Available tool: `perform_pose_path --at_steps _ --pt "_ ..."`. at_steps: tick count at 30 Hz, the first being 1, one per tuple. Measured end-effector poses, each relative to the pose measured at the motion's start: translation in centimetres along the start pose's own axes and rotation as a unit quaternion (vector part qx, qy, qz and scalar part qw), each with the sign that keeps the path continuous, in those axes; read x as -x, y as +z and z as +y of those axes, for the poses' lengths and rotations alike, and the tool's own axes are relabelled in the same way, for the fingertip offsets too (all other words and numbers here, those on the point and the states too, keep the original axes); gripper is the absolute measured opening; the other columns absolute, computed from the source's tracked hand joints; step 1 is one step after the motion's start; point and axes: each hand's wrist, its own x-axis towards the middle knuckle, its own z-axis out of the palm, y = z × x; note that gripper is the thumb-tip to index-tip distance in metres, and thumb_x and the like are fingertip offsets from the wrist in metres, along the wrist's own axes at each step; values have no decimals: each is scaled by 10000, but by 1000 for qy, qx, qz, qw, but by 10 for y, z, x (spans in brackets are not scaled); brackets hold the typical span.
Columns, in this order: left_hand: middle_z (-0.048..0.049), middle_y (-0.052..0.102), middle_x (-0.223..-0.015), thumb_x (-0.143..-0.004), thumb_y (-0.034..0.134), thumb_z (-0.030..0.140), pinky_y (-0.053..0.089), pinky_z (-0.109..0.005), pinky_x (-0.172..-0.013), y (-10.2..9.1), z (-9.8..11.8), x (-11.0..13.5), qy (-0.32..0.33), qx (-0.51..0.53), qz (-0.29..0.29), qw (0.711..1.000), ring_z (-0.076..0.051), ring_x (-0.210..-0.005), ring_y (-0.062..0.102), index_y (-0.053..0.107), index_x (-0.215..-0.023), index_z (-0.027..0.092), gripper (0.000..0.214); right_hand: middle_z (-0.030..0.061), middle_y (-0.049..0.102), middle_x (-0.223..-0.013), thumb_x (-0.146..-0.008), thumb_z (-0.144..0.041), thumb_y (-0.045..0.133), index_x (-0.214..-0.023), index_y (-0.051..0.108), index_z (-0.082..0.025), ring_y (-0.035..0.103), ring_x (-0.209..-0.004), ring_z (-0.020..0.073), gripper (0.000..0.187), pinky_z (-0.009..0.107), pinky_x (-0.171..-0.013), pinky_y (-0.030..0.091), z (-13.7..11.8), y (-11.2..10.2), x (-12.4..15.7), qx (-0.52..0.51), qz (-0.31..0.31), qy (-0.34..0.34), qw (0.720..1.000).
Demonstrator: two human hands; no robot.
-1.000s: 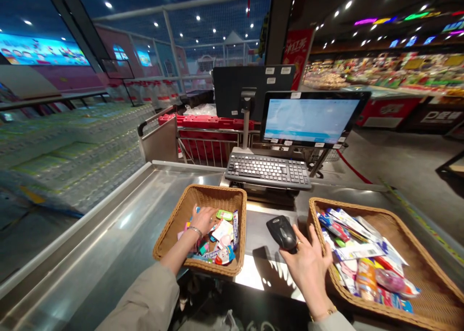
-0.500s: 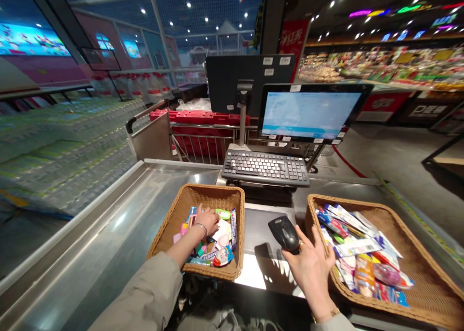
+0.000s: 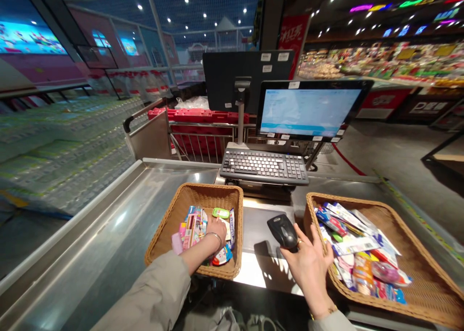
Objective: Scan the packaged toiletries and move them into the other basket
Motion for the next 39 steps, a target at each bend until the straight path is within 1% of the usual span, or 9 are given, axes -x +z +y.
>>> perform_pose_path --at_steps 4,7,10,13,16,24,30,36,39 --pt "-236 651 -1126 -698 651 237 140 -646 -1079 -6 -9 -1 -7 -42 15 999 -398 -1111 565 641 -1111 122 429 31 653 -1243 -758 -429 514 -800 706 -248 338 -1347 315 267 557 -1067 150 4 2 0 -9 10 2 1000" --pt "-190 635 -1174 -750 604 230 142 -608 -1100 -13 -22 0 -3 -49 30 998 -354 -1151 547 627 -1115 167 370 42 651 -1245 -760 -423 518 -815 707 -241 343 -1343 319 268 567 -1064 159 5 3 0 -13 18 -1 1000" --pt "-143 636 -1156 -746 663 331 179 -582 -1096 -17 -35 2 -5 -47 34 998 -330 -1152 544 621 -1088 208 366 47 654 -1237 -760 -421 526 -822 709 -242 353 -1337 326 263 574 -1064 161 6 3 0 -13 22 -5 1000" --pt "-120 647 -1125 -676 746 442 233 -579 -1069 -17 -45 3 -12 -43 28 999 -327 -1122 560 611 -1075 232 471 46 654 -1239 -758 -412 530 -806 708 -245 357 -1336 332 250 576 -1061 162 7 2 -1 -11 18 -7 1000" --pt "-112 656 -1115 -652 772 465 259 -572 -1057 -13 -50 3 -14 -39 26 999 -322 -1110 569 599 -1076 232 514 34 653 -1243 -755 -433 521 -793 705 -244 361 -1332 331 266 580 -1056 174 7 2 -2 -12 16 -6 1000" --pt "-83 685 -1082 -731 703 480 171 -576 -1111 -16 -55 3 4 -28 44 999 -280 -1074 604 615 -1041 238 403 19 671 -1210 -763 -429 505 -794 709 -262 353 -1344 314 266 558 -1072 165 5 -3 -3 -12 35 2 999" --pt "-65 693 -1051 -749 667 486 94 -621 -1118 -35 -55 4 -10 -31 89 995 -284 -1062 596 670 -944 254 303 11 670 -1212 -716 -394 539 -821 711 -275 348 -1346 329 233 581 -1062 176 9 -5 -5 -12 41 1 999" --pt "-65 680 -1073 -807 611 473 110 -719 -1063 -56 -53 8 -51 -18 136 989 -301 -1071 581 655 -1037 288 298 15 657 -1233 -715 -379 536 -809 701 -277 337 -1353 335 216 602 -1061 185 7 -8 -6 -12 42 1 999" --pt "-58 680 -1084 -821 601 457 108 -717 -1069 -68 -48 10 -63 -12 158 985 -292 -1074 574 640 -1082 304 305 28 662 -1224 -717 -373 528 -815 704 -274 348 -1347 336 224 599 -1063 188 6 -8 -6 -13 49 1 999"
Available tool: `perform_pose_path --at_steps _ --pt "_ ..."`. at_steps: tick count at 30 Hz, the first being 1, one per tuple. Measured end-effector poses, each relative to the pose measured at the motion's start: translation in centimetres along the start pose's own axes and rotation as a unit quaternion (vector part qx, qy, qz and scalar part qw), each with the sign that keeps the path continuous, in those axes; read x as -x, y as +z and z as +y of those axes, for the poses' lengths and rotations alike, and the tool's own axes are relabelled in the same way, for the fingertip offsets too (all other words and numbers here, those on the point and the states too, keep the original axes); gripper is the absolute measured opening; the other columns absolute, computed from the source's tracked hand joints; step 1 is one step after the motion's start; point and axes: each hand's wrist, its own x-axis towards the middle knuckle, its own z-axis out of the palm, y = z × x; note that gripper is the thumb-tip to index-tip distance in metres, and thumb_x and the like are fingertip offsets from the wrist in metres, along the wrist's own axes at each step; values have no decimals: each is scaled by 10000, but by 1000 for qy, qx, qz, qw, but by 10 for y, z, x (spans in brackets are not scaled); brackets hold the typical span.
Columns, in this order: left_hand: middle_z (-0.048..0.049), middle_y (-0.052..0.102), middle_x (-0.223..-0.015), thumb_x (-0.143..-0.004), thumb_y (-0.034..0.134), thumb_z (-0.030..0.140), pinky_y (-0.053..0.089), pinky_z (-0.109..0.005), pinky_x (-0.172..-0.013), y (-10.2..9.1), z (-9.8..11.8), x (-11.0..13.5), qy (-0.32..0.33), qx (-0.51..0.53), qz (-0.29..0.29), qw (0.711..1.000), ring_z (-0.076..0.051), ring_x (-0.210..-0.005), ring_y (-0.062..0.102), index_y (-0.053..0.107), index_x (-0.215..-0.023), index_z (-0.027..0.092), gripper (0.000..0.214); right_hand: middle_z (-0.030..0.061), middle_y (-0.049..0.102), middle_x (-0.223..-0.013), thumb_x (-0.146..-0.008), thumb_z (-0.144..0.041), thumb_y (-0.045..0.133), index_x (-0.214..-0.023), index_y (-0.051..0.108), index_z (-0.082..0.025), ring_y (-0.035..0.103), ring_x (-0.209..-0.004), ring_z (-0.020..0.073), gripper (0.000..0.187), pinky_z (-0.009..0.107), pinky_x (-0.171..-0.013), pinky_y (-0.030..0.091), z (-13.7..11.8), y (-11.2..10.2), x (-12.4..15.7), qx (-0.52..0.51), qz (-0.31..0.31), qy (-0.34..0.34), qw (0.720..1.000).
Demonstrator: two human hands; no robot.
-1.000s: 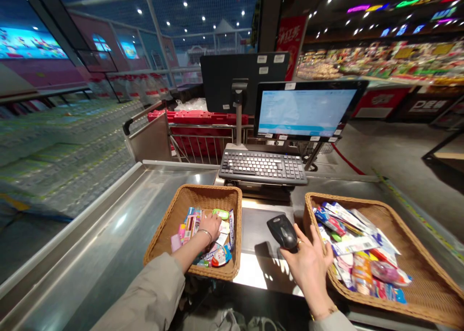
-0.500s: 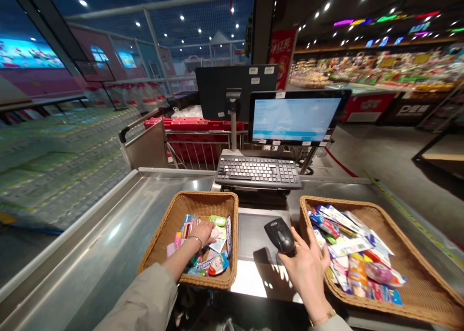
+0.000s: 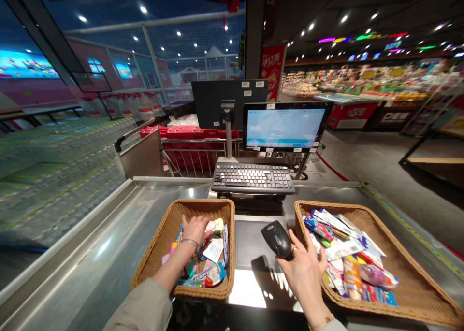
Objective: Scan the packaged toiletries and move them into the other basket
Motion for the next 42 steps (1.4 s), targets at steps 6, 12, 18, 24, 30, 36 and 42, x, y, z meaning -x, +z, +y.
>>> perform_pose_path --at_steps 6,12,18,24,30,36,42 --pt "-51 699 -1087 -835 602 440 45 -690 -1111 -24 12 -1 7 43 79 996 -292 -1087 567 636 -1134 313 326 14 659 -1232 -710 -346 531 -803 707 -273 333 -1361 335 212 596 -1074 174 -2 -3 -3 -7 6 -2 1000" --pt "-37 712 -1068 -841 600 455 -9 -664 -1135 -42 29 0 24 68 148 986 -279 -1077 573 654 -1105 313 305 7 646 -1256 -717 -322 532 -835 705 -277 313 -1382 322 214 589 -1084 167 -5 -10 -5 -11 3 -3 1000" --pt "-35 701 -1095 -836 617 458 8 -648 -1147 -53 49 0 50 88 174 979 -275 -1086 568 643 -1114 313 315 22 648 -1253 -718 -315 541 -843 701 -268 321 -1374 331 209 596 -1070 176 -5 -12 -6 -10 10 -2 1000" --pt "-35 716 -1003 -808 662 414 63 -664 -1138 -64 70 0 86 91 231 965 -261 -1023 596 656 -1085 291 304 30 650 -1250 -709 -302 549 -851 705 -257 321 -1369 344 215 606 -1070 158 -5 -13 -6 -12 17 3 1000" --pt "-27 724 -1020 -796 677 355 60 -668 -1150 -67 90 0 120 96 290 945 -249 -1015 616 664 -1065 293 276 9 653 -1246 -691 -331 584 -856 709 -275 325 -1366 360 215 627 -1056 143 4 -8 -6 -28 15 -5 999" --pt "-37 691 -1192 -785 686 351 66 -684 -1145 -71 105 -2 130 97 314 935 -290 -1153 574 673 -1053 293 274 2 655 -1242 -692 -316 576 -826 701 -267 338 -1363 344 190 611 -1072 150 0 -16 -5 -25 40 0 999" --pt "-48 638 -1301 -765 706 388 50 -682 -1146 -74 115 -2 140 86 331 929 -331 -1287 478 681 -1036 296 288 1 651 -1248 -709 -308 577 -871 706 -269 345 -1358 334 210 604 -1080 150 -1 -21 -2 -17 42 0 999"
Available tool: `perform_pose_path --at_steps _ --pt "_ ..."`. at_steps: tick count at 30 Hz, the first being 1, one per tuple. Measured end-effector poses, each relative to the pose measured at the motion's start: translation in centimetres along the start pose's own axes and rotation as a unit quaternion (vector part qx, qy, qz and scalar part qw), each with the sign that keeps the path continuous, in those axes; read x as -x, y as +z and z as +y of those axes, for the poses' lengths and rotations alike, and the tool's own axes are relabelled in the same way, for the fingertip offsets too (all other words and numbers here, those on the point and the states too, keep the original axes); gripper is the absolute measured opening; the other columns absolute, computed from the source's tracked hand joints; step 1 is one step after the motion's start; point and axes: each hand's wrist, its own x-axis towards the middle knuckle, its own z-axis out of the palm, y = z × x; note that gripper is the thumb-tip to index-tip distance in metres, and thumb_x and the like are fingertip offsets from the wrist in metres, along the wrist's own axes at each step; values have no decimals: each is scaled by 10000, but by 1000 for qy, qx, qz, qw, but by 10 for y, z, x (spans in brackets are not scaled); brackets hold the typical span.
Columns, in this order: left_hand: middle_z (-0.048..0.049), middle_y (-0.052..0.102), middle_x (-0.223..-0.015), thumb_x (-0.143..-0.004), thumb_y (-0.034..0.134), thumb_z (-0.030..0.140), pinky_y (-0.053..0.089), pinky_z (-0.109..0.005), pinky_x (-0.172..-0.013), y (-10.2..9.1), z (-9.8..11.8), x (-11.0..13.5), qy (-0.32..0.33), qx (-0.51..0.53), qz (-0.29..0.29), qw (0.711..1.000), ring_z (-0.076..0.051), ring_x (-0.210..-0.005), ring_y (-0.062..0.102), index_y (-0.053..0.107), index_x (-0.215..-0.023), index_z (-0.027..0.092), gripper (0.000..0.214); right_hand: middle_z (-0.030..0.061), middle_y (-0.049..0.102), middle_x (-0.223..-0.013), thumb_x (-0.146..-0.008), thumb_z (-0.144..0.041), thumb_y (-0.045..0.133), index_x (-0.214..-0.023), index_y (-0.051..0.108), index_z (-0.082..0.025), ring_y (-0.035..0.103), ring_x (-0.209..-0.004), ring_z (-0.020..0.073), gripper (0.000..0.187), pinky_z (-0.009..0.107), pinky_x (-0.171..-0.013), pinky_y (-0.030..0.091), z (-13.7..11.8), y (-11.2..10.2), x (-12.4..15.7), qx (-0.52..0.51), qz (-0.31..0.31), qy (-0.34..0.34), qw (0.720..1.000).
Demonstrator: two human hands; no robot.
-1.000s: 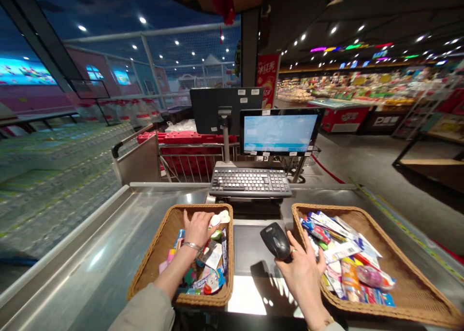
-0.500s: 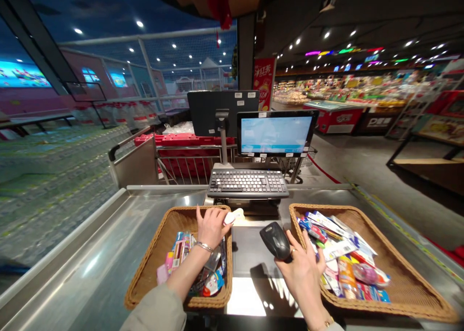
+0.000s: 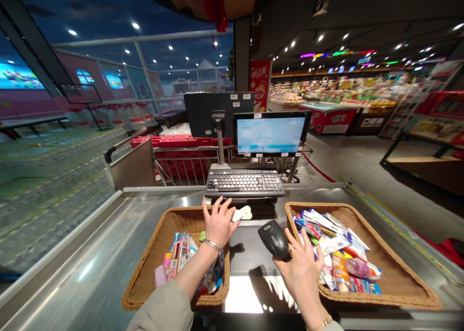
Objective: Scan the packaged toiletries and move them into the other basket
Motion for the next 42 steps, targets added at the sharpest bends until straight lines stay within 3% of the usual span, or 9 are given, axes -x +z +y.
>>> perform_pose_path --at_steps 7,17,33,42 --pt "-35 579 -1379 -764 704 407 24 -684 -1142 1 8 -2 19 -17 8 1000 -350 -1369 388 682 -1030 306 285 25 648 -1253 -721 -306 569 -902 710 -252 335 -1360 340 236 609 -1082 143 -1 -7 1 0 5 0 1000" --pt "-33 571 -1387 -756 712 379 9 -683 -1146 4 17 -3 40 -10 14 999 -351 -1394 351 690 -1015 312 268 -6 656 -1240 -687 -281 601 -878 704 -277 346 -1350 350 217 619 -1074 134 4 -7 2 3 23 -34 999" --pt "-27 563 -1396 -770 696 379 5 -696 -1144 10 27 -10 51 -10 -2 999 -346 -1396 350 685 -1026 311 265 33 634 -1276 -691 -254 568 -869 702 -251 297 -1390 342 223 624 -1103 104 2 -11 0 -10 -15 -4 1000" --pt "-31 560 -1398 -765 694 375 18 -691 -1150 14 34 -16 56 -11 -8 998 -343 -1396 349 682 -1038 309 281 17 644 -1258 -698 -235 573 -899 705 -273 332 -1365 341 243 619 -1107 106 3 -19 -3 -15 -1 -2 1000"
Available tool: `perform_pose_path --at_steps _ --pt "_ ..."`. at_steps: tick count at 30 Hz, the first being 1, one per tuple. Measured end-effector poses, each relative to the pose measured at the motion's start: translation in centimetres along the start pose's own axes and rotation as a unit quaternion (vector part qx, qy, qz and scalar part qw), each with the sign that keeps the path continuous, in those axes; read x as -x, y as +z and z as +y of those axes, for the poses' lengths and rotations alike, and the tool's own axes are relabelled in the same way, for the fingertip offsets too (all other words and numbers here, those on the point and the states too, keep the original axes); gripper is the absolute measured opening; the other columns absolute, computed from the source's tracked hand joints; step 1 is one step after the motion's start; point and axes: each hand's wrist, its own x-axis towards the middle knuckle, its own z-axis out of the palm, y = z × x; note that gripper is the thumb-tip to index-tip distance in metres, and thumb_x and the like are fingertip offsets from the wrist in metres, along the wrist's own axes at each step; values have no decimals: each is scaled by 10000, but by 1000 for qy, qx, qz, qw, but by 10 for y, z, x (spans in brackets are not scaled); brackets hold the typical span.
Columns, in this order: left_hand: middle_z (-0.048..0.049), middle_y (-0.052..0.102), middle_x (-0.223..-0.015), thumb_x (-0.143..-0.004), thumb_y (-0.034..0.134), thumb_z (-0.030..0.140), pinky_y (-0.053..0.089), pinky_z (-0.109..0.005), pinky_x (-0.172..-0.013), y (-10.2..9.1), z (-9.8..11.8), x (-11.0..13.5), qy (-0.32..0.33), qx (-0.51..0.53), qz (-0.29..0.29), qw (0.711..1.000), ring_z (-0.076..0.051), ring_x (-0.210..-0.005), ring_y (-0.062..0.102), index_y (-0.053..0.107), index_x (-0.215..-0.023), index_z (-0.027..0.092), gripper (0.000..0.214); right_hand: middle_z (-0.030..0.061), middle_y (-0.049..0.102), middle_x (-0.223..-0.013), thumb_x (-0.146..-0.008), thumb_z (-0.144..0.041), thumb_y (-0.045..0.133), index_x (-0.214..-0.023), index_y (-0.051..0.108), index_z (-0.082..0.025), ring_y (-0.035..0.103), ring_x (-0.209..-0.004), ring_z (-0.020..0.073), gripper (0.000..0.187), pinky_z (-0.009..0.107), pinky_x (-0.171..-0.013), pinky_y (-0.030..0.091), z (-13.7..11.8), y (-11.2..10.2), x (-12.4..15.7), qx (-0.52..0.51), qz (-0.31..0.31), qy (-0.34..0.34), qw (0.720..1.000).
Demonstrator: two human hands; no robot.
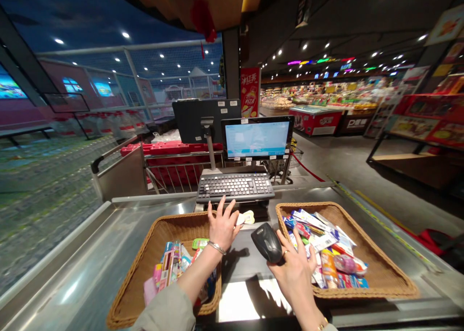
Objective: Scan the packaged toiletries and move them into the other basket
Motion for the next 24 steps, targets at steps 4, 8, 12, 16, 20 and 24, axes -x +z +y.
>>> perform_pose_path --at_steps 4,8,12,16,20,24 --pt "-37 572 -1386 -757 705 372 37 -694 -1146 2 4 -4 3 4 0 1000 -349 -1386 365 684 -1037 304 289 38 651 -1247 -687 -220 584 -844 705 -252 332 -1362 350 200 608 -1117 83 5 2 0 2 15 -5 1000" --pt "-43 575 -1382 -767 696 380 44 -700 -1139 4 7 -7 10 7 8 1000 -357 -1384 367 689 -1020 303 265 23 656 -1240 -675 -201 590 -838 700 -249 325 -1368 347 203 602 -1114 105 10 3 1 2 26 -12 1000" --pt "-37 571 -1387 -768 693 374 44 -693 -1144 5 11 -10 13 8 3 1000 -352 -1389 361 685 -1031 307 271 7 655 -1241 -674 -194 588 -826 700 -260 331 -1367 343 201 603 -1103 119 11 0 0 -2 33 0 999" --pt "-41 567 -1391 -771 689 390 42 -694 -1141 7 15 -14 15 11 -1 1000 -358 -1392 353 686 -1032 305 275 5 651 -1249 -688 -218 582 -818 706 -270 337 -1367 340 187 600 -1100 133 14 -4 -2 3 37 7 999" --pt "-46 574 -1383 -772 683 407 40 -696 -1140 11 21 -17 21 17 1 1000 -357 -1392 352 684 -1032 306 279 25 652 -1245 -703 -260 584 -858 717 -265 338 -1370 342 205 600 -1099 152 23 -8 -2 16 32 19 999" --pt "-39 570 -1388 -781 673 402 37 -687 -1147 15 29 -21 28 26 3 999 -346 -1398 345 678 -1033 299 273 32 668 -1214 -711 -284 597 -846 724 -267 338 -1366 344 186 587 -1096 162 33 -12 -2 28 36 33 998"
